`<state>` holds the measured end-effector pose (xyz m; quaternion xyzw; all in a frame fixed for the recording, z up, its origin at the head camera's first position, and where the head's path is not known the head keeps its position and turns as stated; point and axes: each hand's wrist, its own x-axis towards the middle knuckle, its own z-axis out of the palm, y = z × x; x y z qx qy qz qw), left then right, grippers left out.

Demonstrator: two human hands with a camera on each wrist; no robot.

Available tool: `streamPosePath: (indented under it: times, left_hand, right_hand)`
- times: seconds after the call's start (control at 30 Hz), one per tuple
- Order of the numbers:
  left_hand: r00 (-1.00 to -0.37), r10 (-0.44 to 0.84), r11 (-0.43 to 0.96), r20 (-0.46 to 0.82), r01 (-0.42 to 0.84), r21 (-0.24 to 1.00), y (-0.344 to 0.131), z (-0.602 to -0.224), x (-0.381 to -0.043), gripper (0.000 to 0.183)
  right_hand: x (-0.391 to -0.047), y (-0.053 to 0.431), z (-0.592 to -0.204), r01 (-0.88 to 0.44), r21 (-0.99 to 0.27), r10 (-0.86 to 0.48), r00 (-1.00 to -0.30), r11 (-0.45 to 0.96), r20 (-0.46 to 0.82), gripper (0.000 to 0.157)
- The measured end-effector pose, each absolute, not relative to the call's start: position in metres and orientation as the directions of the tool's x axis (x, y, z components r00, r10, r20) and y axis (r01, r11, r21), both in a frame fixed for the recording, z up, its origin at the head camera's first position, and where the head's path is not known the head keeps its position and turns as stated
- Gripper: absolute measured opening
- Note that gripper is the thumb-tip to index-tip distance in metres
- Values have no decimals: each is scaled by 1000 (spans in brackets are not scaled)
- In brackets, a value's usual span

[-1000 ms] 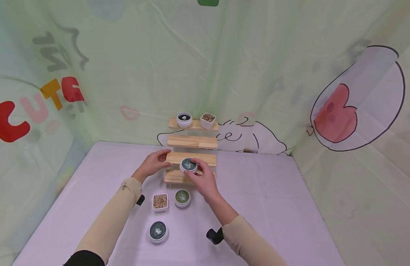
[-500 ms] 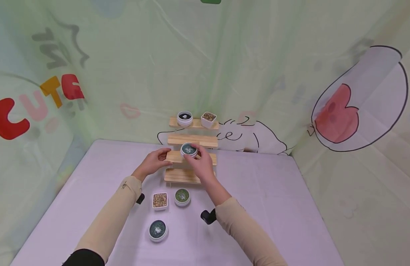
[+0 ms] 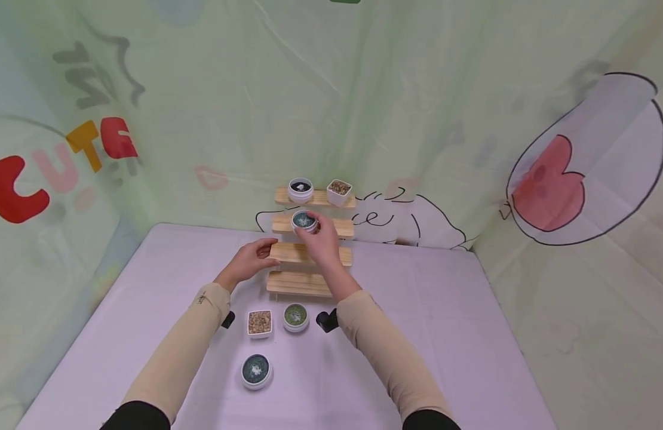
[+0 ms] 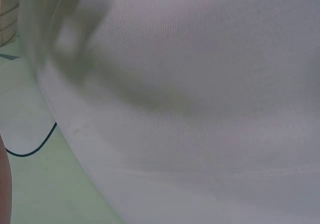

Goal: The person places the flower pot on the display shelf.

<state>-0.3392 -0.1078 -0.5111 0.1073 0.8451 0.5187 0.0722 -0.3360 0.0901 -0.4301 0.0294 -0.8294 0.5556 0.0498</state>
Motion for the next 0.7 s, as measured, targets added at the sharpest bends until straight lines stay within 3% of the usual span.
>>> streamPosePath:
  times: [0.7]
  left_hand:
    - [-964,266,413,6,120,903,-109,-514,-342,70]
  right_hand:
    - [-357,79,-435,-95,-933,-10,-995,348,98,52]
